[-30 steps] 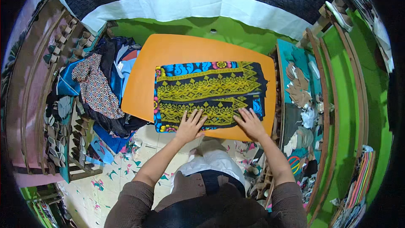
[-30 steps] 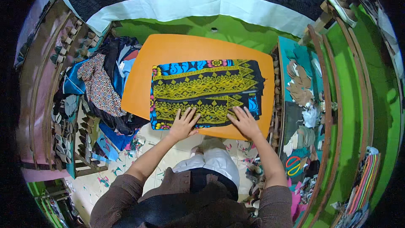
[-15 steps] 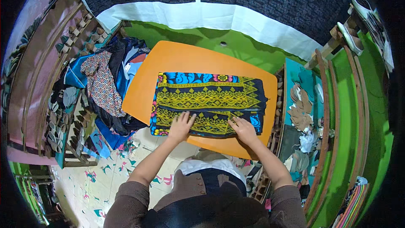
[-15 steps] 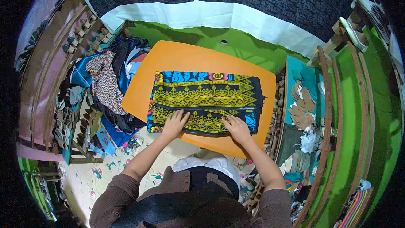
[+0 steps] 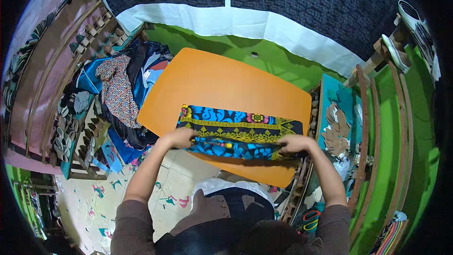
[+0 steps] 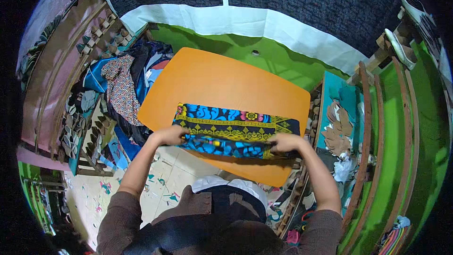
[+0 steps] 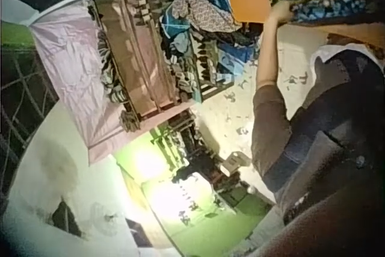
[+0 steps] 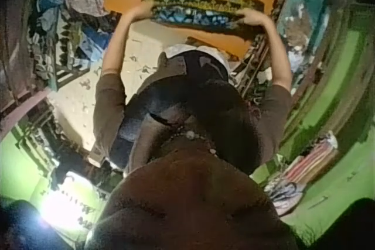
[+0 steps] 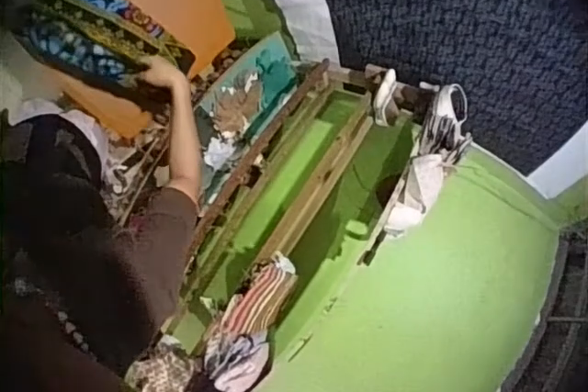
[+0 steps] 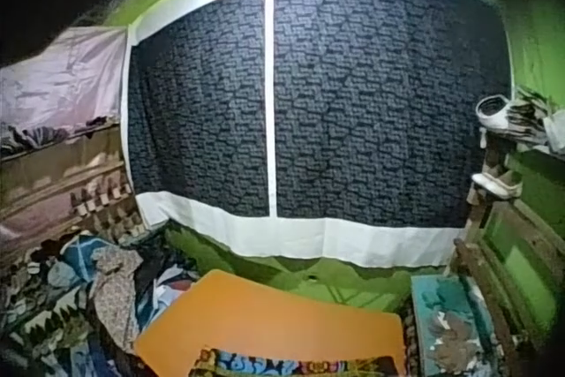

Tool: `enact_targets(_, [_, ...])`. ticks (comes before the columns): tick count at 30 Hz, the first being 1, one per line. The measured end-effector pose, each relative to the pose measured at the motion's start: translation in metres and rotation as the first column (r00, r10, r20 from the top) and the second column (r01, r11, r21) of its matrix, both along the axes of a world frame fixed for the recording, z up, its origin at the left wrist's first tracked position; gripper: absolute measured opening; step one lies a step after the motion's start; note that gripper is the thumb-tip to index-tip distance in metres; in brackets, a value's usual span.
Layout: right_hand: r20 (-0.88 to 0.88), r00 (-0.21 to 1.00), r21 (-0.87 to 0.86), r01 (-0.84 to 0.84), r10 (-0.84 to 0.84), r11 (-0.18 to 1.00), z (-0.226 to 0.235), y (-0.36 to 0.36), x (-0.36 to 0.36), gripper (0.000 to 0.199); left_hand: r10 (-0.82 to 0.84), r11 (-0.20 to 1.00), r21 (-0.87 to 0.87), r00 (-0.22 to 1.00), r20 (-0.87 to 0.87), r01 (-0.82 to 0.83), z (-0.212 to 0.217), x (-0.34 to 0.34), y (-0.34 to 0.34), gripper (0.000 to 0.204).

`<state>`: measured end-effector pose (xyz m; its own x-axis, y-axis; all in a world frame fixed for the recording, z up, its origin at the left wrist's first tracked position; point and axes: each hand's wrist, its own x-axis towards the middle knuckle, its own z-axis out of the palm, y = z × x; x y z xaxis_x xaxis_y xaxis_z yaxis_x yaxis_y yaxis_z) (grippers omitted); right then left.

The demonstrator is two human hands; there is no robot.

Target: Fold three different pieces of fabric or clothing on a table and place them on a shelf.

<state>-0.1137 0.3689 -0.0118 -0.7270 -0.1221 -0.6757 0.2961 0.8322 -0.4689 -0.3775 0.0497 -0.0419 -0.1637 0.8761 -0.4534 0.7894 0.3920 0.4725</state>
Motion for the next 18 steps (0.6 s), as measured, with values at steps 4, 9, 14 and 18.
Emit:
enact_targets(4, [-0.168,0.973,0.088,0.172,-0.156,0.981,-0.028,0.051,-0.003,0.051,0.027,0.994,-0.104,0.985,-0.169,-0.045,0.002,-0.028,0.038,0.027])
enact_targets(9, [-0.32,0.894,0.008,0.334,-0.314,0.943,-0.047,0.077,-0.014,0.039,0.144,0.987,0.112,0.946,-0.289,-0.116,-0.004,-0.037,0.056,0.025])
enact_targets(14, [-0.538,0.728,0.161,0.584,-0.426,0.795,-0.049,0.067,-0.039,0.029,0.256,0.948,0.307,0.778,-0.574,-0.085,-0.024,-0.041,0.077,0.021])
enact_targets(18, [-0.738,0.625,0.315,0.654,-0.256,0.688,-0.078,0.058,-0.049,0.024,0.276,0.957,0.261,0.684,-0.675,-0.129,-0.06,-0.04,0.092,0.021])
